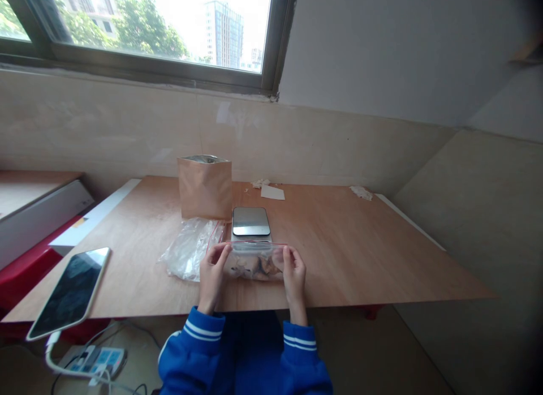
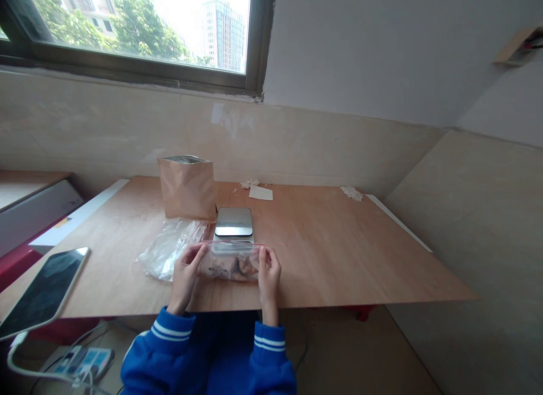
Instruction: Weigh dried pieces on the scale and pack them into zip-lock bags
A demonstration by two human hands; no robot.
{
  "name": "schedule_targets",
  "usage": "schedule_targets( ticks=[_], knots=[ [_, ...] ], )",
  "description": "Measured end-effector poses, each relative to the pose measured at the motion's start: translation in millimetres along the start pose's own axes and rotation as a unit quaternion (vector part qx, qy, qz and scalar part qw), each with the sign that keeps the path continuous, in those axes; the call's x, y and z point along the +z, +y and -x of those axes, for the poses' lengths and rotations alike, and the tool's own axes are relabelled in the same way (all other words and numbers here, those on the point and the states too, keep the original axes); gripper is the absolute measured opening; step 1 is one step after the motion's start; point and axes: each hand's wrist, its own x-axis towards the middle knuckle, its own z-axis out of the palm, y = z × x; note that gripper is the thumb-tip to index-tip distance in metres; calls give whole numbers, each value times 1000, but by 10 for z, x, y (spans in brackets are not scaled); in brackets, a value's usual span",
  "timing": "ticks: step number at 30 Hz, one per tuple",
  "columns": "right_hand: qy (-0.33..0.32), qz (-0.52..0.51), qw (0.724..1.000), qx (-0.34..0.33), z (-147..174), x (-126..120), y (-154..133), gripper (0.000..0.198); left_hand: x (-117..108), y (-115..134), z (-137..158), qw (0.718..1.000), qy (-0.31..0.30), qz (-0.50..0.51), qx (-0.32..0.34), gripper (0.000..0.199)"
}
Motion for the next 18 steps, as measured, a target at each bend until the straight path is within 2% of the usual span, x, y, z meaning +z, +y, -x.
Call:
schedule_targets(
  ticks=[4,8,18],
  knots=[
    [-29,-50,998,29,5,4,8,40,-2,-16,-10,1000,0,3,-13,31],
    [-38,-51,998,31,4,9,2,38,13,1,-4,1000,-8,6,-13,29],
    [-15,-36,999,16,-10,-25,24,35,18,0,7,1000,-10,-5,8,27]
  ],
)
